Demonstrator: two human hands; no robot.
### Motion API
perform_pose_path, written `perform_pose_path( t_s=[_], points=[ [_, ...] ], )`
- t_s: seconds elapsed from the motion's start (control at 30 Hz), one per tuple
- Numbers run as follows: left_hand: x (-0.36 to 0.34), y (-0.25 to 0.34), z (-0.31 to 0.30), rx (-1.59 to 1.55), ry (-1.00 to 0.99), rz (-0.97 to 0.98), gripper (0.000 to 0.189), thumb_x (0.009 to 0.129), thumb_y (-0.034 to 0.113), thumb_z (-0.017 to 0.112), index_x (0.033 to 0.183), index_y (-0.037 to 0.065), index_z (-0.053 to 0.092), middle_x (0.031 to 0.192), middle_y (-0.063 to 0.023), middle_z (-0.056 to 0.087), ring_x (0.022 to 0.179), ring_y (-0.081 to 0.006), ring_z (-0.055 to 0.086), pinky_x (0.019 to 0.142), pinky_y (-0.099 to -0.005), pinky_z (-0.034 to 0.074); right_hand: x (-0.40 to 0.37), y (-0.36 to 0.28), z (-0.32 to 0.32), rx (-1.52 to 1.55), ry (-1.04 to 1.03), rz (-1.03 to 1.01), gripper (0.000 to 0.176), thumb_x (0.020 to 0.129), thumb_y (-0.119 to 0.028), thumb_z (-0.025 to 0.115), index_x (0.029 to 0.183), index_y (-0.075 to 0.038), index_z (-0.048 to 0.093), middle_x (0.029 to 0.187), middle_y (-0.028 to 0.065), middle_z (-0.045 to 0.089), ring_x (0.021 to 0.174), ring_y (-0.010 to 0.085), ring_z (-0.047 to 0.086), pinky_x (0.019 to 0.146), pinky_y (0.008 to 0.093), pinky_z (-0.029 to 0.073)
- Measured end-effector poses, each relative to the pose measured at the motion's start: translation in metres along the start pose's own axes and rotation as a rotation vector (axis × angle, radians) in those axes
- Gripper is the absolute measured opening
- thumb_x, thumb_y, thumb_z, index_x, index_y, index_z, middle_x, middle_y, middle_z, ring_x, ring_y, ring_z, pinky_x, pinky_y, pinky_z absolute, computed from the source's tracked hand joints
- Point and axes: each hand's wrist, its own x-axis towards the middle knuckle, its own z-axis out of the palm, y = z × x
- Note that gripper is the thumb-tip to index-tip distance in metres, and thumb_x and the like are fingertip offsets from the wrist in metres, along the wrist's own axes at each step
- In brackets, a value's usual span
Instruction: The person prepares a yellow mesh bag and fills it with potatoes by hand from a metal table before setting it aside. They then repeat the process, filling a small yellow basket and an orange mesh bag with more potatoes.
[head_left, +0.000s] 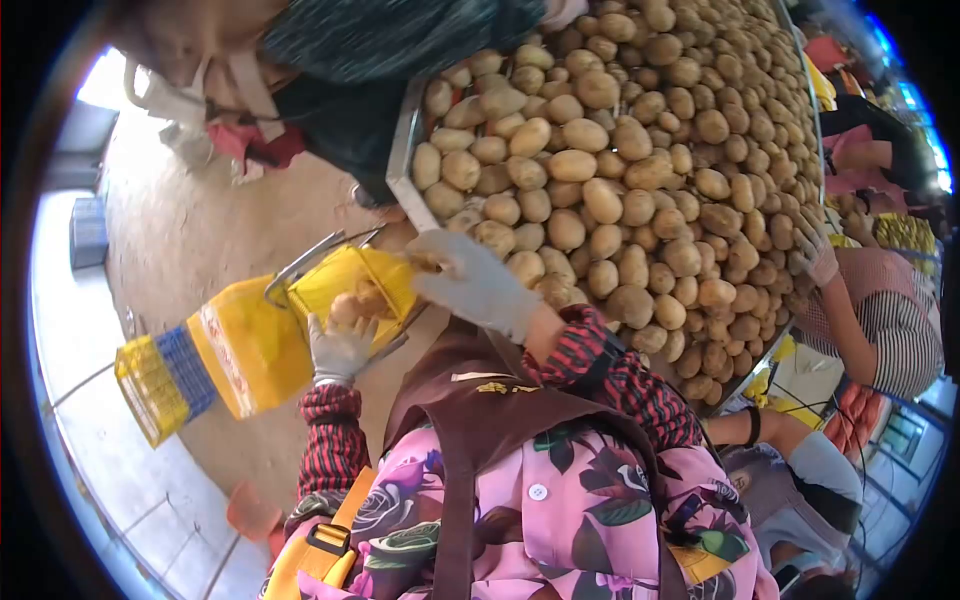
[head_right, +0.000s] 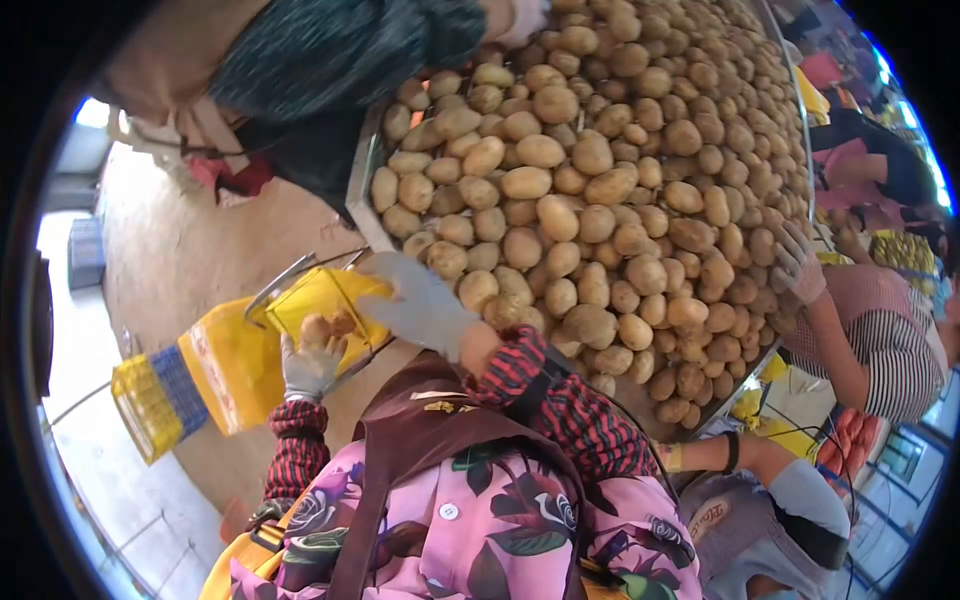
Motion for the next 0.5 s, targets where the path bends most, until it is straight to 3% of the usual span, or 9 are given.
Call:
perform_pose_path(
  t_s=[0.03,0.07,0.1,0.17,0.27,0.33,0.4,0.47,0.5],
  points=[
    [0.002,0.001,0.002,0.032,-0.025,0.023,0.071,0.095,0.059,0.053,0.148,0.015,0.036,0.147,-0.018,0.036,0.132,-0.0354,0.041,0.11,-0.048,0.038,-0.003,-0.009,-0.02,-0.01,0.115,0.002,0.032,0.082,-0.02,0.071,0.109,-0.005,0.064,0.106,0.012,0.063,0.1,0.0288,0.061,0.088,0.0397,0.049],
    [0.016,0.004,-0.006,-0.008,0.284,0.085,0.056,0.096,0.049,0.057,0.136,0.012,0.049,0.129,-0.013,0.054,0.117,-0.0304,0.052,0.102,-0.0427,0.044,0.0,-0.014,-0.051,-0.314,0.217,-0.179,0.032,0.079,-0.017,0.07,0.108,-0.005,0.064,0.104,0.0134,0.062,0.1,0.0324,0.059,0.087,0.0406,0.048],
    [0.02,0.001,0.001,-0.002,0.276,0.079,0.056,0.096,0.049,0.057,0.136,0.012,0.049,0.129,-0.013,0.054,0.117,-0.0304,0.052,0.102,-0.0427,0.044,0.001,-0.02,-0.085,-0.438,0.202,-0.123,0.036,0.08,-0.025,0.072,0.11,-0.006,0.064,0.116,0.0173,0.06,0.108,0.0388,0.056,0.093,0.0431,0.047],
    [0.038,-0.008,0.026,0.684,0.422,0.38,0.041,0.098,0.036,0.059,0.129,0.01,0.054,0.116,-0.0091,0.061,0.101,-0.0266,0.059,0.093,-0.038,0.047,-0.005,-0.011,-0.133,-0.903,0.483,-0.2,0.036,0.078,-0.027,0.072,0.109,-0.01,0.064,0.121,0.0144,0.059,0.116,0.0386,0.052,0.098,0.0498,0.042],
    [0.016,-0.045,0.165,1.485,-0.298,0.997,0.031,0.097,0.017,0.057,0.126,0.003,0.058,0.119,-0.0104,0.063,0.107,-0.0221,0.062,0.092,-0.0326,0.049,-0.037,0.02,-0.195,-1.153,0.488,-0.023,0.037,0.079,-0.032,0.07,0.11,-0.012,0.067,0.126,0.0123,0.059,0.121,0.0363,0.051,0.103,0.0509,0.036],
    [-0.02,-0.094,0.283,1.242,-0.626,0.713,0.036,0.091,0.015,0.062,0.124,0.002,0.059,0.121,-0.0161,0.062,0.113,-0.0304,0.06,0.098,-0.037,0.048,-0.05,0.029,-0.227,-1.105,0.528,0.033,0.034,0.079,-0.033,0.07,0.104,-0.01,0.069,0.121,0.0135,0.062,0.116,0.0358,0.054,0.101,0.0492,0.039],
    [0.008,-0.131,0.365,1.542,-0.908,1.272,0.049,0.089,0.018,0.067,0.134,0.006,0.055,0.126,-0.022,0.059,0.12,-0.0347,0.056,0.102,-0.0373,0.045,-0.058,0.039,-0.256,-1.065,0.571,0.09,0.033,0.08,-0.034,0.07,0.099,-0.007,0.07,0.115,0.0147,0.064,0.111,0.0353,0.058,0.098,0.0476,0.042],
    [0.046,-0.165,0.434,1.754,-0.896,1.357,0.061,0.085,0.022,0.071,0.141,0.012,0.049,0.138,-0.0259,0.05,0.13,-0.0418,0.049,0.107,-0.0439,0.041,-0.06,0.04,-0.278,-0.796,0.566,0.51,0.03,0.081,-0.032,0.069,0.093,-0.004,0.07,0.103,0.0173,0.066,0.098,0.0369,0.063,0.089,0.0441,0.048],
    [0.069,-0.175,0.456,1.74,-0.916,1.363,0.061,0.085,0.022,0.071,0.141,0.012,0.049,0.138,-0.0259,0.05,0.13,-0.0418,0.049,0.107,-0.0439,0.041,-0.056,0.036,-0.287,-0.807,0.583,0.512,0.03,0.081,-0.032,0.069,0.093,-0.004,0.07,0.103,0.0173,0.066,0.098,0.0369,0.063,0.089,0.0441,0.048]
  ],
)
